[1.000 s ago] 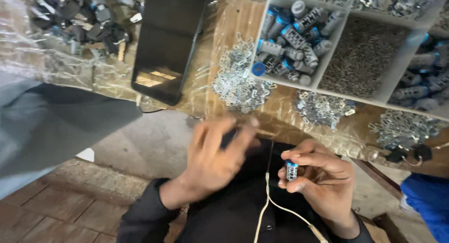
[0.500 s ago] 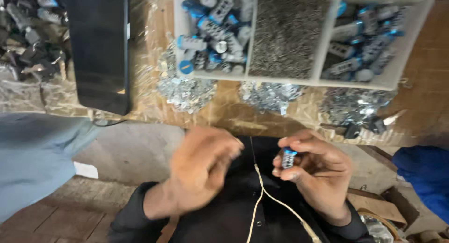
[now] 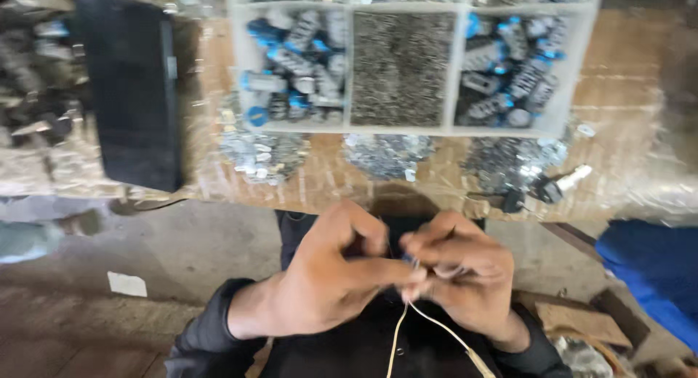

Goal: The person assembles padlock lock cylinders at a workbench. They pick small metal pins and springs from a compartment tray, insert them into a lock cylinder body held in one hand, press components into place by hand, and set finished cylinders aside with the pile of completed locks.

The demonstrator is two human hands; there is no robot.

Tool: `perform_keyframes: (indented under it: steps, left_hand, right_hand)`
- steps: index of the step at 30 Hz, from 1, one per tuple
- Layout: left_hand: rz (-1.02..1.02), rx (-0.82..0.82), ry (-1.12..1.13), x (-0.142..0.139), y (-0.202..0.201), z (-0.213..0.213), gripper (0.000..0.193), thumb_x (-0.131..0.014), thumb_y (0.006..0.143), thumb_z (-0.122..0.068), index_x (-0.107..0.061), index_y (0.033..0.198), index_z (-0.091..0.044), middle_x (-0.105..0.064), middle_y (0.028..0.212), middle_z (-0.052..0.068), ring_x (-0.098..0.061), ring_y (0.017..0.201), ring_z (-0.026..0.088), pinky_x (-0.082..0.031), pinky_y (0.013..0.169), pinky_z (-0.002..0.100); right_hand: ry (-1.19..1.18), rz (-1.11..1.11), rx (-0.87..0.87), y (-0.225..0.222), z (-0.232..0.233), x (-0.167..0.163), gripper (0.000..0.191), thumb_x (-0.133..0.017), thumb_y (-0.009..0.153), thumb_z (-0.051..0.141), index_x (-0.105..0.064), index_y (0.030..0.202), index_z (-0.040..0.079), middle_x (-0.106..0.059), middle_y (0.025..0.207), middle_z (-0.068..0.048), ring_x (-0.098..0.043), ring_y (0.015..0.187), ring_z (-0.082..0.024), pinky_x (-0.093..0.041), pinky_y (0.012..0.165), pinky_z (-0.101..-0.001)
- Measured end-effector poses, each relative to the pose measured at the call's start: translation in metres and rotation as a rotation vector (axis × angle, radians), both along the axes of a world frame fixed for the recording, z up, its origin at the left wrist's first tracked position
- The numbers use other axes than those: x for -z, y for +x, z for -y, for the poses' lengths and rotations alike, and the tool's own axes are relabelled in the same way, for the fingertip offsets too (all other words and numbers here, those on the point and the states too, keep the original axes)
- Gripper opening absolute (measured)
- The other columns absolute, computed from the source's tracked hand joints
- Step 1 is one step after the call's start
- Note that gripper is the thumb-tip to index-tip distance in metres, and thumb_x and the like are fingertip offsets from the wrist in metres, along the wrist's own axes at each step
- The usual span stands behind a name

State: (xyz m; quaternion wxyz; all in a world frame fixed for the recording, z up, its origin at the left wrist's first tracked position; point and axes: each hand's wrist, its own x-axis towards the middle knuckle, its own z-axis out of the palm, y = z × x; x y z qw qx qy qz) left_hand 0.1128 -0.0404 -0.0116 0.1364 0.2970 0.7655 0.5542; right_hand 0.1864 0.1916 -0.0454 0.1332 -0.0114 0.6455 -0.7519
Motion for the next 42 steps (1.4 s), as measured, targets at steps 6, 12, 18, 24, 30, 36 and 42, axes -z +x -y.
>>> perform_keyframes:
  steps: [6,12,18,24,30,36,42]
  left_hand:
    - [0.137,-0.239,-0.075,0.003,0.018,0.010,0.029,-0.087,0.089,-0.007,-0.076,0.115,-0.011,-0.059,0.103,0.003,-0.062,0.081,0.012,-0.052,0.069,0.026]
    - [-0.597,-0.287,-0.536,0.023,-0.002,0.016,0.034,-0.077,0.096,-0.029,-0.074,0.127,-0.014,-0.057,0.110,0.004,-0.059,0.097,0.024,-0.051,0.083,0.035]
    - [-0.565,-0.198,-0.458,0.023,0.003,0.017,0.039,-0.078,0.091,-0.019,-0.075,0.129,-0.011,-0.058,0.112,0.005,-0.058,0.103,0.024,-0.053,0.087,0.034]
    - [-0.621,-0.184,-0.311,0.024,-0.002,0.015,0.027,-0.082,0.090,-0.010,-0.076,0.116,-0.012,-0.061,0.117,0.008,-0.061,0.105,0.027,-0.053,0.088,0.035]
    - [-0.187,-0.166,-0.022,0.011,0.006,0.007,0.037,-0.073,0.071,0.000,-0.075,0.108,-0.007,-0.068,0.110,0.009,-0.065,0.097,0.028,-0.056,0.086,0.039]
    - [-0.374,-0.054,-0.017,0.010,0.006,-0.008,0.032,-0.081,0.087,0.001,-0.071,0.117,0.000,-0.065,0.117,0.013,-0.064,0.105,0.030,-0.057,0.090,0.039]
    - [0.202,0.075,0.118,0.007,-0.001,0.022,0.040,-0.079,0.081,0.006,-0.077,0.115,-0.014,-0.063,0.096,0.002,-0.062,0.096,0.019,-0.052,0.080,0.027]
  right_hand:
    - [-0.321,0.194,0.109,0.002,0.015,0.013,0.040,-0.080,0.081,-0.016,-0.070,0.118,-0.004,-0.065,0.121,-0.020,-0.075,0.096,-0.027,-0.070,0.080,-0.0349]
    - [-0.315,0.168,0.230,0.009,0.012,0.008,0.041,-0.081,0.081,-0.011,-0.070,0.120,-0.003,-0.064,0.124,-0.021,-0.075,0.092,-0.026,-0.070,0.072,-0.0350]
    - [-0.351,0.194,0.257,0.009,0.013,0.011,0.039,-0.082,0.084,-0.012,-0.069,0.120,-0.004,-0.062,0.124,-0.020,-0.075,0.094,-0.028,-0.069,0.074,-0.0369]
    - [-0.396,0.165,0.216,0.006,0.006,0.007,0.041,-0.081,0.086,-0.012,-0.068,0.123,-0.002,-0.062,0.127,-0.021,-0.075,0.098,-0.029,-0.070,0.077,-0.0374]
    - [-0.242,0.166,0.228,0.006,0.003,0.005,0.045,-0.082,0.083,-0.012,-0.066,0.125,-0.003,-0.062,0.127,-0.022,-0.074,0.100,-0.025,-0.069,0.083,-0.0347]
    - [-0.013,0.143,0.207,0.007,0.004,0.003,0.034,-0.081,0.084,-0.007,-0.070,0.116,-0.006,-0.068,0.121,-0.022,-0.077,0.091,-0.017,-0.067,0.074,-0.0238]
    - [-0.099,0.086,-0.011,-0.002,0.011,0.010,0.038,-0.089,0.080,-0.002,-0.075,0.115,-0.004,-0.071,0.109,-0.017,-0.074,0.081,-0.014,-0.055,0.066,-0.0193]
